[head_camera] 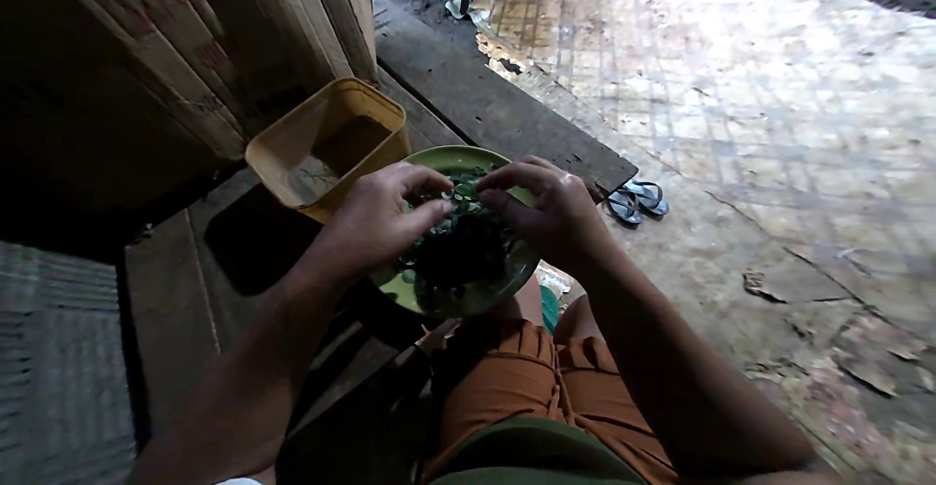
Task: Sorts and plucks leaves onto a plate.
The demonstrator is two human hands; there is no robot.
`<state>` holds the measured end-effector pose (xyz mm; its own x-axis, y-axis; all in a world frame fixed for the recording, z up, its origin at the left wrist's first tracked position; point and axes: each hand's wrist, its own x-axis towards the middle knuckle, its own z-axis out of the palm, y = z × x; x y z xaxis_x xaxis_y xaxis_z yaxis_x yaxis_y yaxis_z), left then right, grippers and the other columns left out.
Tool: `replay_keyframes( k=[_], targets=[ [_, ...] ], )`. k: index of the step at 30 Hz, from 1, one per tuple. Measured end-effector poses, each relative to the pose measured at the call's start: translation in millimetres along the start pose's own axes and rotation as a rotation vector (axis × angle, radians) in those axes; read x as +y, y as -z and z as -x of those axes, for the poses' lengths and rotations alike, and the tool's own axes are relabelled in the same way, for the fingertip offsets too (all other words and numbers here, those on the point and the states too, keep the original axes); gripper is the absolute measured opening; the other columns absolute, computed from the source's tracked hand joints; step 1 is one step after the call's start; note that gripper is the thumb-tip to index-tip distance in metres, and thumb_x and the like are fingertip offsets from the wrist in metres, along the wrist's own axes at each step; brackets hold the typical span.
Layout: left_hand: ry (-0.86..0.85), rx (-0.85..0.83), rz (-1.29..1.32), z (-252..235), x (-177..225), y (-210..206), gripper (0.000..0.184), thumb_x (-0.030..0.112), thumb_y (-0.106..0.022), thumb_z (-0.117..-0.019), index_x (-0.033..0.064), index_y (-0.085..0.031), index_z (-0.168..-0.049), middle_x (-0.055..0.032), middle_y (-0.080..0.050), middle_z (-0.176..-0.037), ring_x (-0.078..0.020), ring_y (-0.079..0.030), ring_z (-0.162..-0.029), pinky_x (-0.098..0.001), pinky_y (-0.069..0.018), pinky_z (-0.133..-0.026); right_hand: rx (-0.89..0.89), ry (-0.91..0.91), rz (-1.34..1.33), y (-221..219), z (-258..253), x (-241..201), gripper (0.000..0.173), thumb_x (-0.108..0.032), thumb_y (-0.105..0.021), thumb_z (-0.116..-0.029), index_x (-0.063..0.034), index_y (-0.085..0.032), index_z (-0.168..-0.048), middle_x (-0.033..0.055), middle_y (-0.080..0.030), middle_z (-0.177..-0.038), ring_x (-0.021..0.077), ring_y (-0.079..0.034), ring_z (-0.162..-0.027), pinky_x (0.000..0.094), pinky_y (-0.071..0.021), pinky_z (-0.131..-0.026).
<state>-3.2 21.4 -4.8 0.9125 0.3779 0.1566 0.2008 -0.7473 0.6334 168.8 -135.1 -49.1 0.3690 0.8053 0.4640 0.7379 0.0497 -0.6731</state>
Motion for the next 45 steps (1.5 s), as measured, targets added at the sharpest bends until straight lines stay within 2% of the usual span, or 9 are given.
replay_keyframes(
  k=[2, 5, 8, 12, 19, 26, 37, 41, 45],
  targets=[
    [-0.035, -0.145, -0.198, 3.6, -2.5, 3.0, 0.044, 0.036, -0.073, -0.0931, 0.0121, -0.068, -0.13, -0.0094, -0.067, -0.12, -0.0237, -0.065, -0.105, -0.0477, -0.0556, -0.087, -0.066, -0.029, 0.051, 2.5, 1.4, 0.9, 0.022, -0.021, -0.065, -0.0992, -0.0155, -0.075, -0.118, 0.0048, -0.071, -0.112, 0.0225, -0.065, -0.107, 0.0555, -0.0457, -0.096],
    [0.069, -0.351, -0.352, 4.6, 9.3, -2.3, 0.066, 0.037, -0.082, -0.0866, 0.0156, -0.056, -0.144, -0.0101, -0.059, -0.137, -0.0309, -0.061, -0.12, -0.0585, -0.0529, -0.093, -0.069, -0.046, 0.089, 6.3, 4.3, 3.6, 0.024, -0.021, -0.064, -0.0996, -0.0152, -0.074, -0.121, 0.0066, -0.07, -0.116, 0.025, -0.064, -0.11, 0.0546, -0.046, -0.094],
    [0.081, -0.383, -0.403, 2.6, 9.6, -12.4, 0.06, 0.024, -0.08, -0.0891, 0.0124, -0.055, -0.142, -0.0127, -0.059, -0.134, -0.0321, -0.062, -0.118, -0.0561, -0.054, -0.092, -0.037, -0.067, 0.078, 10.2, 8.9, 5.0, 0.023, -0.018, -0.065, -0.0987, -0.0139, -0.074, -0.12, 0.0077, -0.07, -0.118, 0.0252, -0.065, -0.11, 0.0541, -0.0485, -0.093],
    [-0.068, -0.169, -0.308, 0.1, -4.5, -19.6, 0.024, 0.003, -0.067, -0.094, 0.0024, -0.067, -0.118, -0.0167, -0.068, -0.109, -0.0319, -0.069, -0.1, -0.0537, -0.0569, -0.086, 0.018, -0.073, 0.065, 13.2, 13.6, 9.3, 0.022, -0.017, -0.067, -0.0973, -0.0108, -0.074, -0.117, 0.0088, -0.071, -0.116, 0.025, -0.066, -0.108, 0.0519, -0.0516, -0.093],
    [0.004, 0.118, -0.018, -0.4, 6.5, 0.6, 0.016, 0.017, -0.063, -0.1014, 0.0098, -0.069, -0.114, -0.0007, -0.071, -0.1, -0.0039, -0.068, -0.083, -0.025, -0.0586, -0.076, 0.035, -0.127, 0.032, 15.4, 20.1, 12.2, 0.023, -0.018, -0.064, -0.0993, -0.0107, -0.074, -0.118, 0.006, -0.071, -0.114, 0.0196, -0.067, -0.106, 0.0436, -0.0533, -0.093],
    [0.176, 0.035, 0.426, -5.1, 13.6, -4.6, 0.031, 0.012, -0.052, -0.1073, 0.0084, -0.059, -0.138, -0.0074, -0.068, -0.118, -0.0129, -0.072, -0.097, -0.0302, -0.0632, -0.082, 0.031, -0.144, 0.011, 14.6, 25.1, 11.4, 0.022, -0.018, -0.063, -0.0998, -0.0129, -0.074, -0.119, 0.0046, -0.071, -0.113, 0.0171, -0.066, -0.106, 0.0412, -0.0533, -0.092],
    [0.05, 0.052, 0.115, -0.2, 10.7, -0.6, 0.039, 0.004, -0.046, -0.1025, 0.0136, -0.064, -0.136, 0.0004, -0.068, -0.131, -0.0028, -0.065, -0.116, -0.0246, -0.0533, -0.1, 0.047, -0.093, 0.003, 12.9, 26.3, 12.2, 0.022, -0.011, -0.062, -0.0994, -0.0116, -0.074, -0.117, 0.0026, -0.073, -0.112, 0.0129, -0.068, -0.105, 0.0356, -0.0544, -0.095],
    [-0.039, 0.013, 0.028, 1.5, 10.8, -5.1, 0.046, -0.001, -0.046, -0.0977, 0.0145, -0.064, -0.137, 0.0025, -0.065, -0.137, -0.0012, -0.06, -0.124, -0.0256, -0.0499, -0.105, 0.038, -0.068, 0.018, 12.0, 28.4, 11.1, 0.023, -0.007, -0.059, -0.0992, -0.0104, -0.074, -0.117, 0.0046, -0.073, -0.114, 0.0174, -0.067, -0.108, 0.0417, -0.0532, -0.097],
    [-0.198, -0.024, -0.09, 0.8, 3.3, -11.7, 0.044, -0.001, -0.053, -0.0922, 0.0102, -0.068, -0.132, -0.0071, -0.063, -0.14, -0.0154, -0.056, -0.132, -0.0361, -0.0463, -0.11, 0.023, 0.003, 0.137, 11.9, 32.2, 5.0, 0.019, -0.015, -0.065, -0.0949, -0.0105, -0.076, -0.111, 0.0071, -0.073, -0.112, 0.0266, -0.066, -0.109, 0.0536, -0.0483, -0.095]
  ],
)
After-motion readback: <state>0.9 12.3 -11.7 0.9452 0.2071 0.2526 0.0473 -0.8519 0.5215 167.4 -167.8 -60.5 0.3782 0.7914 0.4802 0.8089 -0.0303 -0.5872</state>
